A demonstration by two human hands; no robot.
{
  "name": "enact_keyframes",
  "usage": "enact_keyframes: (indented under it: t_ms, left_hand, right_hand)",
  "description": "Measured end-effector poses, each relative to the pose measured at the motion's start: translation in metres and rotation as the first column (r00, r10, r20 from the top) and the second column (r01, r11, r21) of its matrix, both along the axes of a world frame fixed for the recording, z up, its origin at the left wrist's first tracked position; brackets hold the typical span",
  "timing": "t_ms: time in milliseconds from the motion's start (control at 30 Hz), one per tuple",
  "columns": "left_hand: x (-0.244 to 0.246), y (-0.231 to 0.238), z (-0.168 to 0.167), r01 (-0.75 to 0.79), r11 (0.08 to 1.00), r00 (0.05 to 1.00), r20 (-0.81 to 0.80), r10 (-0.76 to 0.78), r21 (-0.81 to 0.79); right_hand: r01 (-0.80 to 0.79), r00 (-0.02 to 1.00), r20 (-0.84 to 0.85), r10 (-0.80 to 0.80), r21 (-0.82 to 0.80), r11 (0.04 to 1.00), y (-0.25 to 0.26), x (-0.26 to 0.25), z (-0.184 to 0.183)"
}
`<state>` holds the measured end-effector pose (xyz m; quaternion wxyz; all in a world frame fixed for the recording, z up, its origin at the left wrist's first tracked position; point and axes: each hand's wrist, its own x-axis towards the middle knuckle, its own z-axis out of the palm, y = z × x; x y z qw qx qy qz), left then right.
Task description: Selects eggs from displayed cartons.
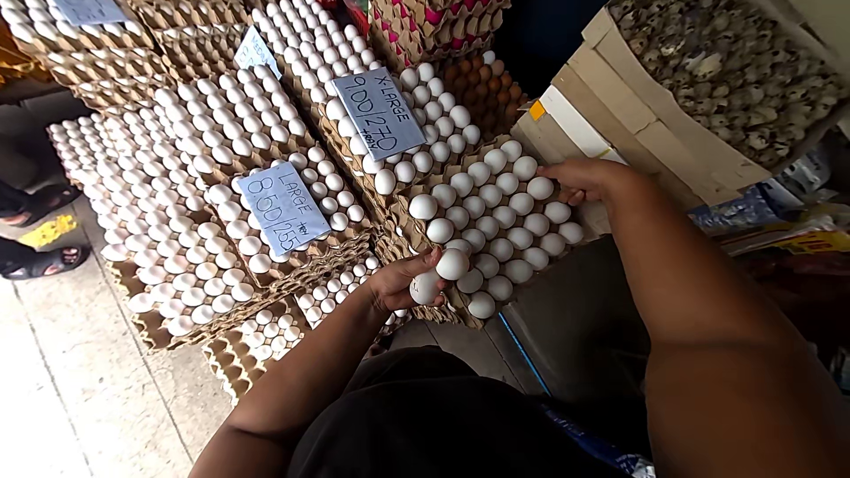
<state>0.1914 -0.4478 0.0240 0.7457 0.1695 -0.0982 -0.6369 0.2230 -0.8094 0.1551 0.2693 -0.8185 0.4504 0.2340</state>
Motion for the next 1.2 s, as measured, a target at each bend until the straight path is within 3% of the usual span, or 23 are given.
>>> enact_keyframes:
  t_ms: [300, 433, 500, 567, 667, 733, 800, 867, 1067, 1200]
  left_hand:
    - [0.0, 0.005, -0.002, -0.041, 0.992, 0.996, 0.08, 0.032, 0.121]
    - [-0.001, 0.028, -0.007, -0.069, 0.986, 0.988, 0.149, 0.046, 0.152]
    - [-0.002, 0.055, -0.007, -0.095, 0.978, 0.976, 0.21, 0.056, 0.183]
    - [-0.007, 0.089, -0.013, -0.15, 0.958, 0.961, 0.265, 0.083, 0.244]
    - [-0.02, 0.147, -0.028, -0.274, 0.911, 0.943, 0.272, 0.192, 0.307]
    - [-0.033, 0.186, -0.039, -0.363, 0.871, 0.928, 0.215, 0.305, 0.331]
    - [-0.052, 0.221, -0.05, -0.447, 0.822, 0.894, 0.141, 0.426, 0.353]
    - [-0.071, 0.25, -0.057, -0.525, 0.763, 0.842, 0.096, 0.532, 0.376]
    - [-0.115, 0.311, -0.059, -0.673, 0.65, 0.696, 0.006, 0.718, 0.353]
    - [-0.125, 0.335, -0.053, -0.736, 0.581, 0.601, -0.059, 0.797, 0.348]
  right_hand:
    - [0.066, 0.998, 0.022, -0.064, -0.083, 0.994, 0.004, 0.003, -0.014]
    - [0.065, 0.998, 0.032, -0.061, -0.132, 0.989, 0.011, 0.001, -0.015]
    - [-0.011, 1.0, 0.015, 0.014, -0.178, 0.984, 0.014, -0.003, -0.014]
    - [-0.196, 0.98, -0.041, 0.193, -0.275, 0.941, 0.02, -0.009, -0.01]
    - [-0.388, 0.904, -0.013, 0.428, -0.445, 0.807, 0.054, -0.027, 0.014]
    - [-0.417, 0.844, 0.071, 0.532, -0.538, 0.733, 0.088, -0.046, 0.026]
    - [-0.455, 0.805, 0.157, 0.572, -0.455, 0.765, 0.126, -0.064, 0.032]
    - [-0.533, 0.787, 0.196, 0.585, -0.263, 0.804, 0.168, -0.082, 0.035]
    - [-0.748, 0.647, 0.266, 0.714, 0.04, 0.663, 0.263, -0.126, -0.01]
    - [-0.755, 0.652, 0.289, 0.701, 0.159, 0.636, 0.311, -0.141, -0.052]
